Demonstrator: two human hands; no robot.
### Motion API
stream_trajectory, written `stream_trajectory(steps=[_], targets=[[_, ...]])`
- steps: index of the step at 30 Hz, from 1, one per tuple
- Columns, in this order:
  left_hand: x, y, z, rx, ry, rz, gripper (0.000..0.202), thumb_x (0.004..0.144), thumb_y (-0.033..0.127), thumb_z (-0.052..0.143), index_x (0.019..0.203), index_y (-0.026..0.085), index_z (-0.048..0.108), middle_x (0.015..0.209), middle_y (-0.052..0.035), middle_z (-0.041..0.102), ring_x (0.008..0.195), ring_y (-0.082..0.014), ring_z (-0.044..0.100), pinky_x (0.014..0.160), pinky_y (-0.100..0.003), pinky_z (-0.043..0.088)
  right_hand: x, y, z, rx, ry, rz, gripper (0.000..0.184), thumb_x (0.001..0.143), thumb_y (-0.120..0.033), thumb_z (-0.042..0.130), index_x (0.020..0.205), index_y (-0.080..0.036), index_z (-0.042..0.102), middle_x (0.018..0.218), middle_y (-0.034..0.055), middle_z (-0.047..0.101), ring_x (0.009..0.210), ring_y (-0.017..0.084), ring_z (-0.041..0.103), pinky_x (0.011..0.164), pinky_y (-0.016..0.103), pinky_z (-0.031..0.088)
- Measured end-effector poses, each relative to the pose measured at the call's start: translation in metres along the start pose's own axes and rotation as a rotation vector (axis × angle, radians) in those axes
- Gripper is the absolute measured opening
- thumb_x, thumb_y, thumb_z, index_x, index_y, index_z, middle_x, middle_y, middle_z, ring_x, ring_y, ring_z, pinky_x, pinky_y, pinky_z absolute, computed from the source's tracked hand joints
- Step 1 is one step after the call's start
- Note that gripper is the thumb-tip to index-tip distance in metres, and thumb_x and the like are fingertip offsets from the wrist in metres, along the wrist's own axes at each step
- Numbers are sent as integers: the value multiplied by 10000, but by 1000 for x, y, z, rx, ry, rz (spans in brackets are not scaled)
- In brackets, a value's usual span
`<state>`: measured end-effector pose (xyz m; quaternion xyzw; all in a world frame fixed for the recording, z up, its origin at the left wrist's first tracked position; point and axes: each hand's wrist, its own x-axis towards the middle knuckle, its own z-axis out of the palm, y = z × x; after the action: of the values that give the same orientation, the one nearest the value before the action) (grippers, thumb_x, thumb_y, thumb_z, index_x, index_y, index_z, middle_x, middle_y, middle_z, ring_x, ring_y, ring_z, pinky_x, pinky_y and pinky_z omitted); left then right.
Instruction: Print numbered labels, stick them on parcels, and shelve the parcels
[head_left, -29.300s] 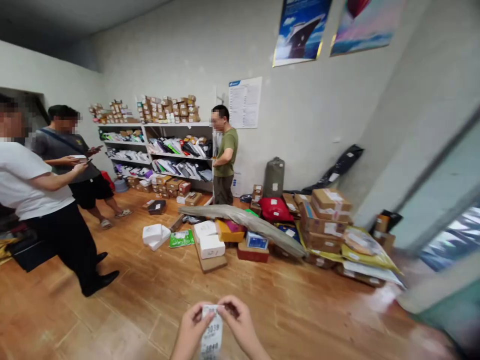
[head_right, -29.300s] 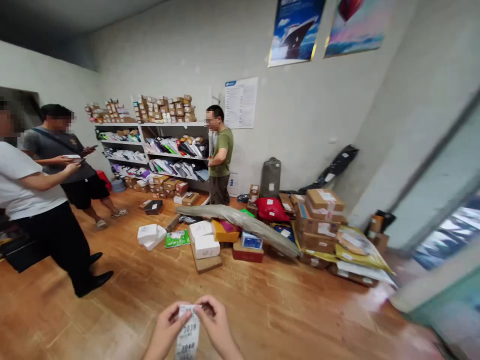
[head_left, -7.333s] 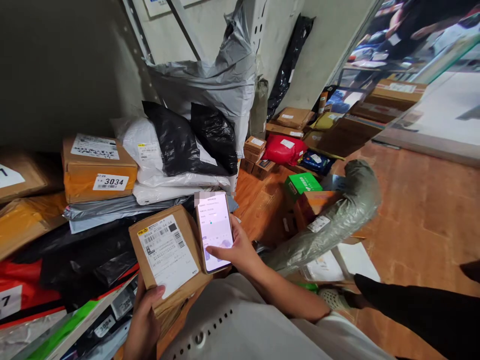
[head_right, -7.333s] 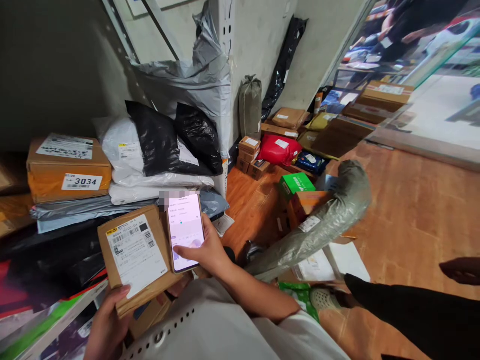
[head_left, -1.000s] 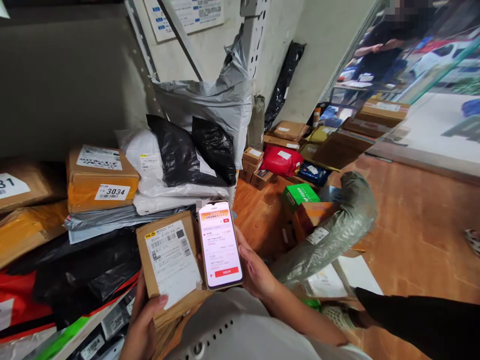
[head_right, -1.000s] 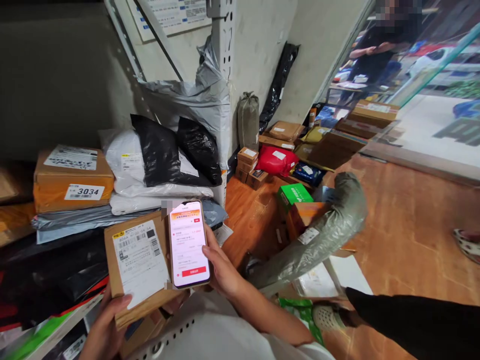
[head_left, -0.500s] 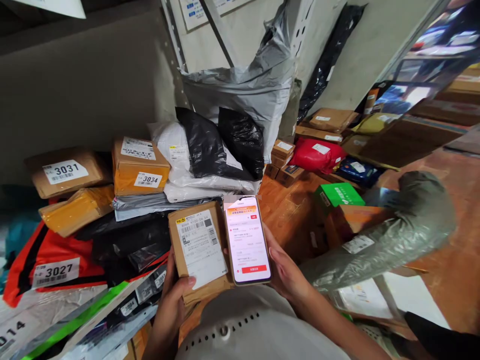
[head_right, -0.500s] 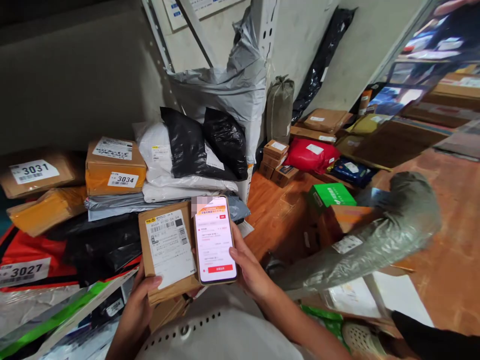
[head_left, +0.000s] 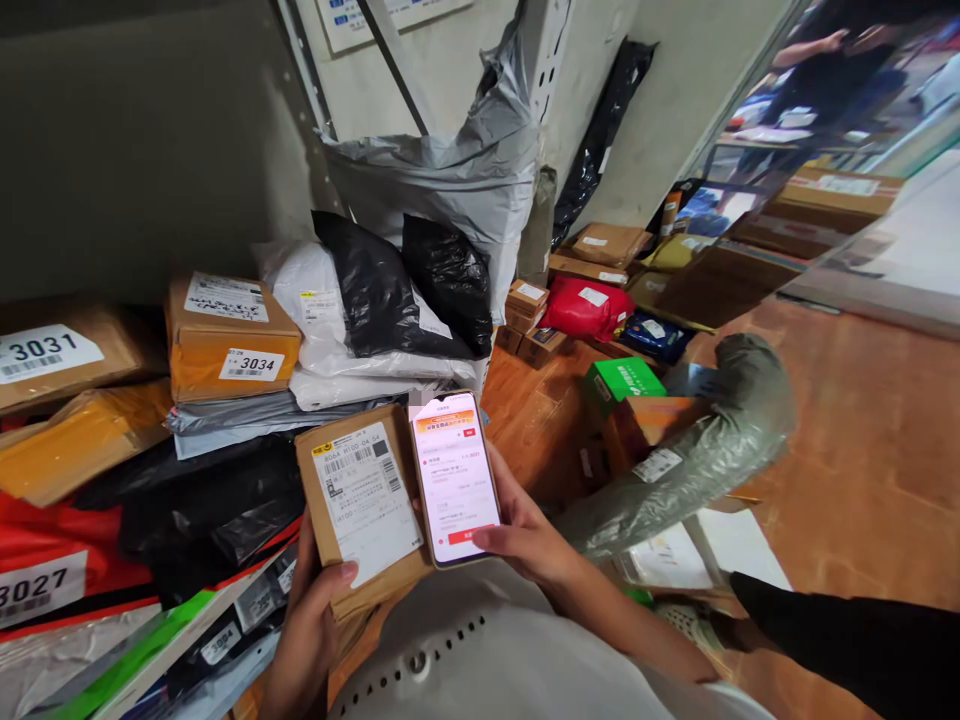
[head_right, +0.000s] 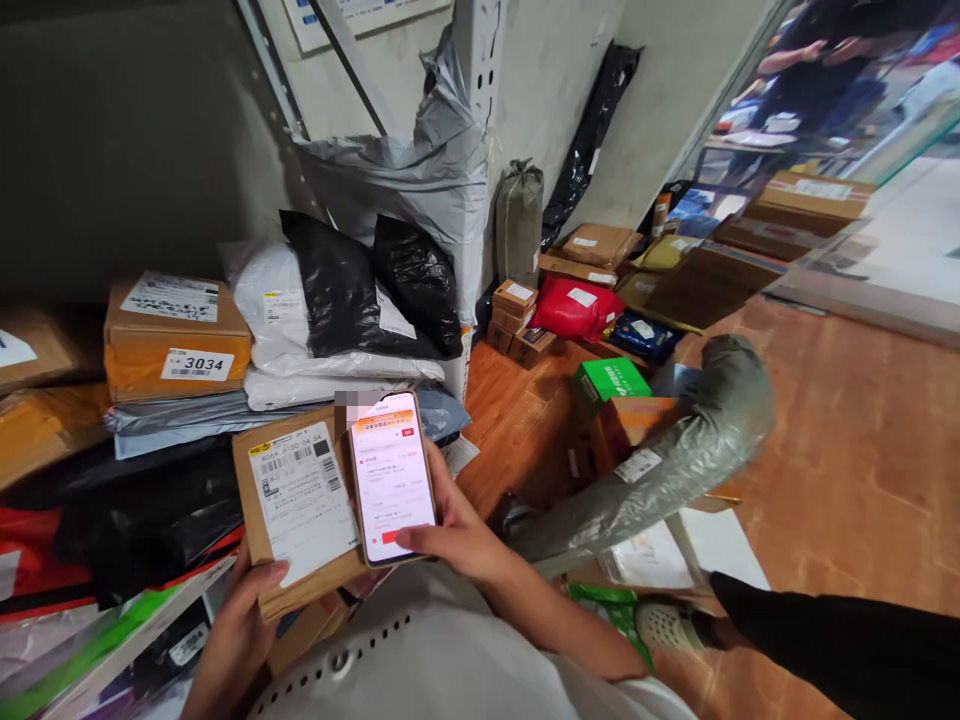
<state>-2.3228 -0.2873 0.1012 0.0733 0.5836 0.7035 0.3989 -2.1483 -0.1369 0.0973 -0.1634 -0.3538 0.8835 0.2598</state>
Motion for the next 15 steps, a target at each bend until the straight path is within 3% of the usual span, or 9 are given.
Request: stream_trajectory(steps=[6, 11, 15], targets=[[2, -1, -5, 64, 30, -34, 913, 636, 330, 841, 1451, 296, 429, 1263, -15, 580, 1339, -313, 377, 1135, -358, 344, 1, -1, -1, -85, -10, -26, 1083, 644, -216, 812, 1513, -343, 178, 1423, 84, 522, 1292, 298, 526, 1078, 503, 397], [6, -3, -10, 68, 11, -64, 980, 605, 358, 865, 1467, 314, 402, 1293, -29, 560, 1313, -340, 404, 1072, -397, 428, 3, -3, 1, -70, -44, -35, 1054, 675, -203, 785, 1508, -353, 158, 1399, 81, 538, 1182, 296, 617, 1043, 502, 435], [6, -4, -11, 47, -15, -51, 954, 650, 338, 851, 1479, 316, 381, 1295, -24, 559, 1323, -332, 394, 1094, -389, 408, 3, 0, 0, -45, -57, -35, 1085, 678, -199, 784, 1519, -375, 122, 1419, 82, 528, 1180, 296, 622, 1029, 506, 448]])
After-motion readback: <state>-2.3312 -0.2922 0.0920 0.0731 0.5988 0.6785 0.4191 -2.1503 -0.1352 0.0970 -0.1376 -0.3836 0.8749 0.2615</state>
